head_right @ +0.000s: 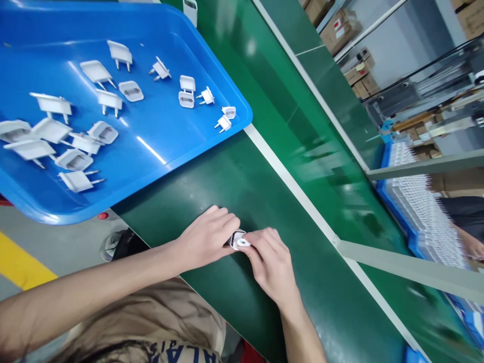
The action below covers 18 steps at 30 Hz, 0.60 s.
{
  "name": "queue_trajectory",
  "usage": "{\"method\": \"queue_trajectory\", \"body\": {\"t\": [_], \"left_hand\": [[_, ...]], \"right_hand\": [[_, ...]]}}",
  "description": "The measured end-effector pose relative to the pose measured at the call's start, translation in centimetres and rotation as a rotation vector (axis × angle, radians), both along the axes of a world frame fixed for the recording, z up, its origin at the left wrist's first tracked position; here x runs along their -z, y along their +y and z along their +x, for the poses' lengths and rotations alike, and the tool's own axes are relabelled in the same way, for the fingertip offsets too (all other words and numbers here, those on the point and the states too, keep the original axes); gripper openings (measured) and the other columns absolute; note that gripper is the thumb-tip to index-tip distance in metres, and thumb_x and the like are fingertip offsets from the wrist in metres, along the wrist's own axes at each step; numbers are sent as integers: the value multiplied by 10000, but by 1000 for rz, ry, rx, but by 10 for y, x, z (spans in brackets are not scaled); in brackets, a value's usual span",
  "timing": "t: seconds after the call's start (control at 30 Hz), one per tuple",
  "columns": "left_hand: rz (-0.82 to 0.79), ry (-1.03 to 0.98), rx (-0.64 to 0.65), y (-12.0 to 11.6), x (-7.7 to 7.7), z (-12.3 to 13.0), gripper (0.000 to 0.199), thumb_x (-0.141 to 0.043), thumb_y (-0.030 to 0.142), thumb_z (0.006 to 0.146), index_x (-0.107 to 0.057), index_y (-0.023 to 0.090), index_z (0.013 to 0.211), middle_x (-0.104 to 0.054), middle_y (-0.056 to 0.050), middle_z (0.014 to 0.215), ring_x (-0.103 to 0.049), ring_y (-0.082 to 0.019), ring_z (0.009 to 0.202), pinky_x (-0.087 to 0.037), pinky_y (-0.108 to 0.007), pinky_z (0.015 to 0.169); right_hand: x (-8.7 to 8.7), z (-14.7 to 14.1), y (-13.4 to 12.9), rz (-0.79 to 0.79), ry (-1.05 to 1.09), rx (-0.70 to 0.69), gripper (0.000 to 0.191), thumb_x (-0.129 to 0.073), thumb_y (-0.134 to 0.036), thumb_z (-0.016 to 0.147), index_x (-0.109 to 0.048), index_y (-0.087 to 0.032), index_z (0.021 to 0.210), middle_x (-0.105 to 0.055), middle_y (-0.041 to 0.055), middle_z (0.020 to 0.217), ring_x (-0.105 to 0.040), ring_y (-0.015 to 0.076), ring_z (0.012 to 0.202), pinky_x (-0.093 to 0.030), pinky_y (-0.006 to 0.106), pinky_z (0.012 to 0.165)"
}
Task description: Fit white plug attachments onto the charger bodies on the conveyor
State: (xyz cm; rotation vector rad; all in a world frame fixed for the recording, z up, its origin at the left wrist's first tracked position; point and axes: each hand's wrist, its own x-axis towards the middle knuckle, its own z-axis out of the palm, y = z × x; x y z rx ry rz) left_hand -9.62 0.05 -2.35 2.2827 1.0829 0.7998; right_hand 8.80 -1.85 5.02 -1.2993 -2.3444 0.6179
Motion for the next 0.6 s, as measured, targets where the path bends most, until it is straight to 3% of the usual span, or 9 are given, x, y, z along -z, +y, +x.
{"method": "queue_trajectory", "body": {"t": [0.23,0.6], "left_hand": [[49,-4,-21,0,2,1,295,-517,408,1014,-437,212,810,-558,-7,757,-481,-198,712,-272,-368,656],[72,8,-12,1,1,-2,305,-501,433,1022,-475,203,824,-555,-17,761,-464,-205,711,-291,-364,664]], "right_hand": [[7,1,3,-38,23,-15,193,-639,-98,929,-622,-258,1036,-694,18,913,-623,192,785,-516,362,729],[24,0,-4,130,-77,-56,199,-550,-85,963,-589,-232,1090,-655,59,892,-543,201,760,-438,377,678]]}}
